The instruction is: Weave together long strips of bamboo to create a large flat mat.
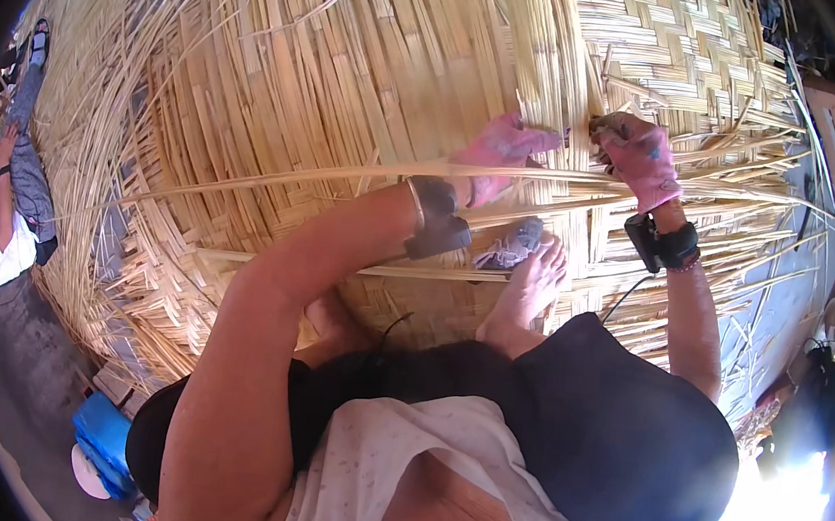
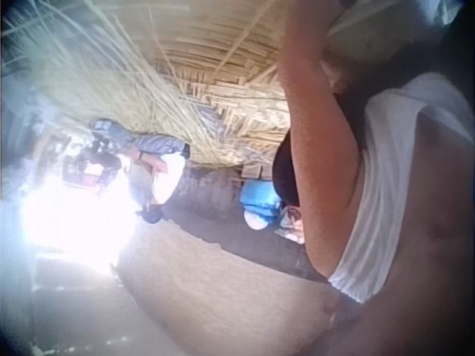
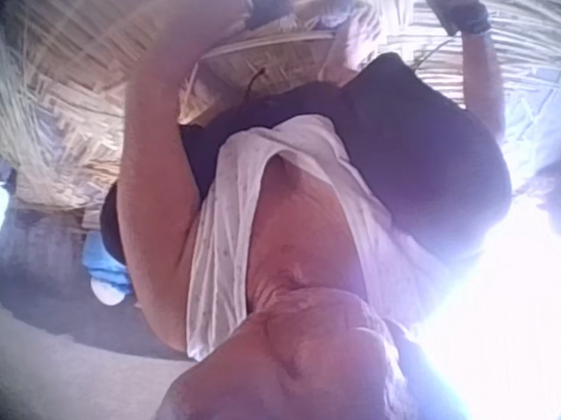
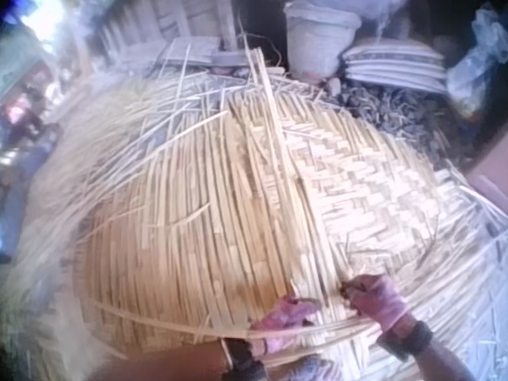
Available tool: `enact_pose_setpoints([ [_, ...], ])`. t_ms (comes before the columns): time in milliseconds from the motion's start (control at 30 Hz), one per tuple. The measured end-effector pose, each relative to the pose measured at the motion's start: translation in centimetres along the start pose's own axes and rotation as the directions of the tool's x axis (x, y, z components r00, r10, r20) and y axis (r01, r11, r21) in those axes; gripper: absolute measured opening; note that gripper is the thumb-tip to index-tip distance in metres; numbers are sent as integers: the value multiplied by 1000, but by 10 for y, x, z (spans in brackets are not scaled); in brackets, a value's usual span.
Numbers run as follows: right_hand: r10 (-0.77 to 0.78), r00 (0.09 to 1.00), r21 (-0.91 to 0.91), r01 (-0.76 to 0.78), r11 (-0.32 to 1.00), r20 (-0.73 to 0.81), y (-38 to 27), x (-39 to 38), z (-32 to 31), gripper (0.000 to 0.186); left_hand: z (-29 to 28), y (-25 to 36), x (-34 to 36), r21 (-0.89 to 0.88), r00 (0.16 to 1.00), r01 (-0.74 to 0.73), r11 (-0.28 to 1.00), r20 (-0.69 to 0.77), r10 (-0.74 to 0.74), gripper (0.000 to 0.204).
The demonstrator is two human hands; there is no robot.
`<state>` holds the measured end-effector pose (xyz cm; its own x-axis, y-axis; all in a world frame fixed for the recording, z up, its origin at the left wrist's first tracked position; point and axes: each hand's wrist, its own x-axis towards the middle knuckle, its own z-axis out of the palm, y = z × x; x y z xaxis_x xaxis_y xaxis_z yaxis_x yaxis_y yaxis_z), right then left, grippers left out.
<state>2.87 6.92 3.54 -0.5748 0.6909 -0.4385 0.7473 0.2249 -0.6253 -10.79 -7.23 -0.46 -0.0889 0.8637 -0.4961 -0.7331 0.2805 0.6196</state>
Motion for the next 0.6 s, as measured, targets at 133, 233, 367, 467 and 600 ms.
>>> enact_pose_setpoints([
  [133,113,973,-30,-109,994,204,4,-6,-3,16,-1,-7,-2,-32,998,1,1000,-63,-3,42],
  [233,112,959,-119,-83,989,260,7,-13,1,15,-13,-9,6,7,993,103,995,-51,-102,37],
  [367,109,947,-77,-90,993,301,8,-16,4,17,-30,-8,18,136,992,27,990,116,-43,28],
  [467,74,945,-39,-65,997,318,8,-15,2,18,-36,-4,18,140,991,106,984,69,-116,26],
  [600,140,924,2,-151,989,355,7,-13,-1,19,-30,10,13,62,987,140,988,71,-144,31],
])
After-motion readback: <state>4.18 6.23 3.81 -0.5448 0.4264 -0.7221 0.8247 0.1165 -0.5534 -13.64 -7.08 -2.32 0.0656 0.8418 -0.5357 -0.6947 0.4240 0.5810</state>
